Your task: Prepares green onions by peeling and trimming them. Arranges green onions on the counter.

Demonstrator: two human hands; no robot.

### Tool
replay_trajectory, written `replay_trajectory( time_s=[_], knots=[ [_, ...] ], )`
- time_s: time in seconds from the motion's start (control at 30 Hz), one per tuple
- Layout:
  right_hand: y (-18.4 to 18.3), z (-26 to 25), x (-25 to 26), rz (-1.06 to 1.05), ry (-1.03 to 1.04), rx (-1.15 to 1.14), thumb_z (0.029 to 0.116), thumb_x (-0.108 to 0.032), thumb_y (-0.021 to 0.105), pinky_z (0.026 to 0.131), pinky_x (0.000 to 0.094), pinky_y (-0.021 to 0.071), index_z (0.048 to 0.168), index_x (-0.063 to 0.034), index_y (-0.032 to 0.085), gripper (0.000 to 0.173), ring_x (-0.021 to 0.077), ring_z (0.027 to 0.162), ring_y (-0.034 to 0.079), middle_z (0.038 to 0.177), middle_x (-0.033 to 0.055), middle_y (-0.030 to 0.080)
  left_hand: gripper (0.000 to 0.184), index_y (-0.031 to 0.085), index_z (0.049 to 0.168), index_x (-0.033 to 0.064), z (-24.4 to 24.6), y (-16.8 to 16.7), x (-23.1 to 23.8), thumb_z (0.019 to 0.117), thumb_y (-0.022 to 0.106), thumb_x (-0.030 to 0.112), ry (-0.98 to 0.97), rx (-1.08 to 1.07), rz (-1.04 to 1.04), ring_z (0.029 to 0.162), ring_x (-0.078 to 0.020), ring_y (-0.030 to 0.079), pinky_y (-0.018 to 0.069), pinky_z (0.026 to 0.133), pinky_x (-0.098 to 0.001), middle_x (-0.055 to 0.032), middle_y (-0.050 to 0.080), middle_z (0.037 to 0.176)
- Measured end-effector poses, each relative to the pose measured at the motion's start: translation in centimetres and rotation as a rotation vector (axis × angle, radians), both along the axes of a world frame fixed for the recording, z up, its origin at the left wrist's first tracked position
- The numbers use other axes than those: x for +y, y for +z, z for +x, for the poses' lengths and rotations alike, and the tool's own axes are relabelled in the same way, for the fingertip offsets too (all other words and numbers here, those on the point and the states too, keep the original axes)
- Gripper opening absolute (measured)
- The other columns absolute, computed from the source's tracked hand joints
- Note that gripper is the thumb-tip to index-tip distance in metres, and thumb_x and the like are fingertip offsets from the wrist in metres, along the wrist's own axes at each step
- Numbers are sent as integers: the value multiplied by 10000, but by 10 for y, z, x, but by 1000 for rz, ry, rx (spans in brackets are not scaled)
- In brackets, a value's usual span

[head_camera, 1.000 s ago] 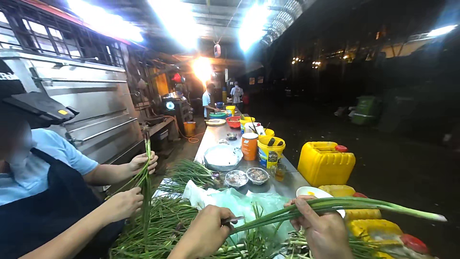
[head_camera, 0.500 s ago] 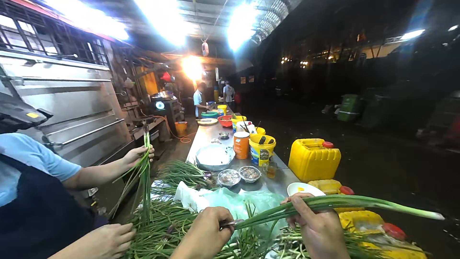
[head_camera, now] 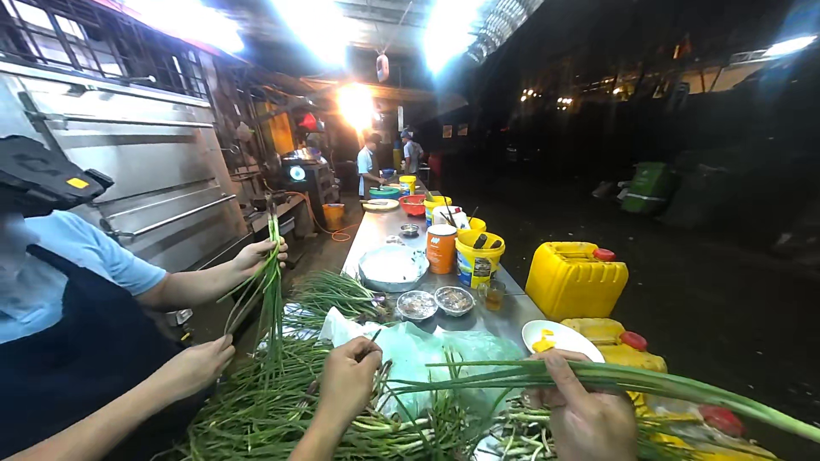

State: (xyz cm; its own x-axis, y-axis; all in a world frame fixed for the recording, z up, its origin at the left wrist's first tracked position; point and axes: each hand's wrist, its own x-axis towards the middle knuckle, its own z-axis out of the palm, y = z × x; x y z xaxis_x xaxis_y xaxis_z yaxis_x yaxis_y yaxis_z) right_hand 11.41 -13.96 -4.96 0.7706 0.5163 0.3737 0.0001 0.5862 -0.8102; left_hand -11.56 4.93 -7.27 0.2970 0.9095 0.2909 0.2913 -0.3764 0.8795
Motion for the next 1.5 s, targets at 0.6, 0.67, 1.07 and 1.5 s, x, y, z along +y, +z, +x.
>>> replay_trajectory(
  time_s=[0.6,0.67,1.07,1.5],
  knots=[
    [13,15,2,-23,-59,97,1045,-37,520,404,294,550,954,17,633,154,190,507,666,775,150,731,294,778,1098,294,-1,-10,-15,937,543,223,-318,526,549,935,-183,663,557,741,-440,56,716,912],
    [11,16,0,-22,-53,103,1040,-46,531,413,301,554,955,26,634,152,200,512,664,771,162,721,270,776,1043,265,1,-15,-16,942,527,233,-273,518,615,913,-182,664,563,715,-423,53,700,886],
    [6,-11,3,21,-170,254,1079,-75,484,409,291,545,1010,38,612,184,193,489,650,759,164,721,238,666,726,53,12,-16,-28,928,541,60,204,-498,-246,455,-110,453,386,444,-276,-11,541,559],
    [12,10,-8,-43,-128,312,1101,-156,471,419,297,551,1009,10,606,233,190,494,654,762,142,723,273,779,1168,283,10,-14,-26,934,637,283,-137,231,479,1007,-88,662,597,830,-374,71,700,1103]
  ],
)
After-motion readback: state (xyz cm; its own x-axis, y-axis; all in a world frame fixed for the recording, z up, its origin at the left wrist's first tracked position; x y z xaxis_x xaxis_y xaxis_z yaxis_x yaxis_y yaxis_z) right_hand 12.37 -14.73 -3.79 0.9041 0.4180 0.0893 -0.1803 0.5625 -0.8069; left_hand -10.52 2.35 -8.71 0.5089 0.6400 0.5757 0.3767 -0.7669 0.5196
